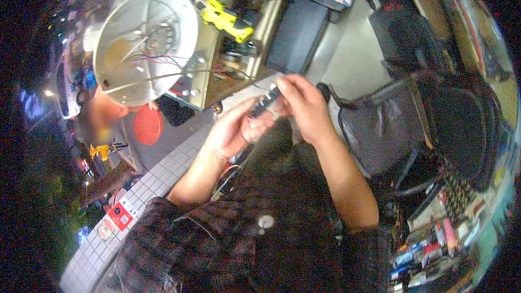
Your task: The person repairs a ceiling fan by manipulating internal wiring and components. They use a power drill to remove and install parts, and pliers to strip and adjust wires, working within a cluttered workshop environment.
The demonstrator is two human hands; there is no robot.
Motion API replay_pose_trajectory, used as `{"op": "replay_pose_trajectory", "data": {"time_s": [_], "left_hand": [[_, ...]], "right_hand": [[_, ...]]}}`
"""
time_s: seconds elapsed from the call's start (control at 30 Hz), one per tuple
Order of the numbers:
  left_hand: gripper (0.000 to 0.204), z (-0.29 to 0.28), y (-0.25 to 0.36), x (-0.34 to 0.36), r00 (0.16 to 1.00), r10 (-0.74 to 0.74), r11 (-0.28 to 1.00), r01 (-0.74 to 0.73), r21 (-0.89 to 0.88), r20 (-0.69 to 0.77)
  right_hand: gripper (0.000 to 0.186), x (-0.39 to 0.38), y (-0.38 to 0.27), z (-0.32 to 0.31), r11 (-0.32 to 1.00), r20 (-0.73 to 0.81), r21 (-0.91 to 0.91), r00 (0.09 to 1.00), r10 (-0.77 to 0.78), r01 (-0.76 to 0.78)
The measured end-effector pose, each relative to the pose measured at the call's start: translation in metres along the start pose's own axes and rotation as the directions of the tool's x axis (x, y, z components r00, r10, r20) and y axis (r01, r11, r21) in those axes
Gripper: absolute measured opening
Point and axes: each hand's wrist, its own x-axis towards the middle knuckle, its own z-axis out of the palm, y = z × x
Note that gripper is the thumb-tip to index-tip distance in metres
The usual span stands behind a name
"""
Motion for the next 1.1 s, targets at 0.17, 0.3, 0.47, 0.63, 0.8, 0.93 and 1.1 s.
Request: {"op": "replay_pose_trajectory", "data": {"time_s": [0.17, 0.3, 0.47, 0.63, 0.8, 0.93, 1.1], "left_hand": [[0.035, -0.019, -0.006, -0.013, 0.993, 0.003, 0.992, -0.018, 0.126, 0.121], [0.035, -0.027, -0.002, -0.027, 0.98, 0.085, 0.951, -0.133, 0.278, 0.18], [0.035, -0.031, 0.012, -0.04, 0.742, 0.642, 0.444, -0.565, 0.695, 0.192], [0.036, -0.02, 0.029, -0.053, 0.552, 0.771, 0.087, -0.585, 0.807, 0.317], [0.04, -0.027, 0.04, -0.062, 0.526, 0.755, -0.018, -0.582, 0.813, 0.393], [0.047, -0.028, 0.047, -0.07, 0.527, 0.711, -0.128, -0.554, 0.822, 0.466], [0.047, -0.03, 0.048, -0.072, 0.521, 0.71, -0.126, -0.569, 0.813, 0.474]], "right_hand": [[0.027, -0.009, -0.004, 0.006, 0.939, 0.241, -0.318, 0.969, -0.052, 0.129], [0.024, -0.011, -0.014, 0.015, 0.905, 0.452, -0.358, 0.891, -0.046, 0.229], [0.031, -0.008, -0.017, 0.04, 0.943, 0.343, -0.302, 0.939, -0.03, 0.141], [0.032, -0.013, -0.025, 0.07, 0.63, 0.416, -0.58, 0.852, -0.316, 0.517], [0.029, -0.014, -0.033, 0.083, 0.293, 0.577, -0.646, 0.702, -0.417, 0.705], [0.03, -0.013, -0.031, 0.085, 0.203, 0.606, -0.655, 0.667, -0.434, 0.728], [0.032, -0.014, -0.037, 0.095, 0.061, 0.663, -0.633, 0.582, -0.471, 0.771]]}}
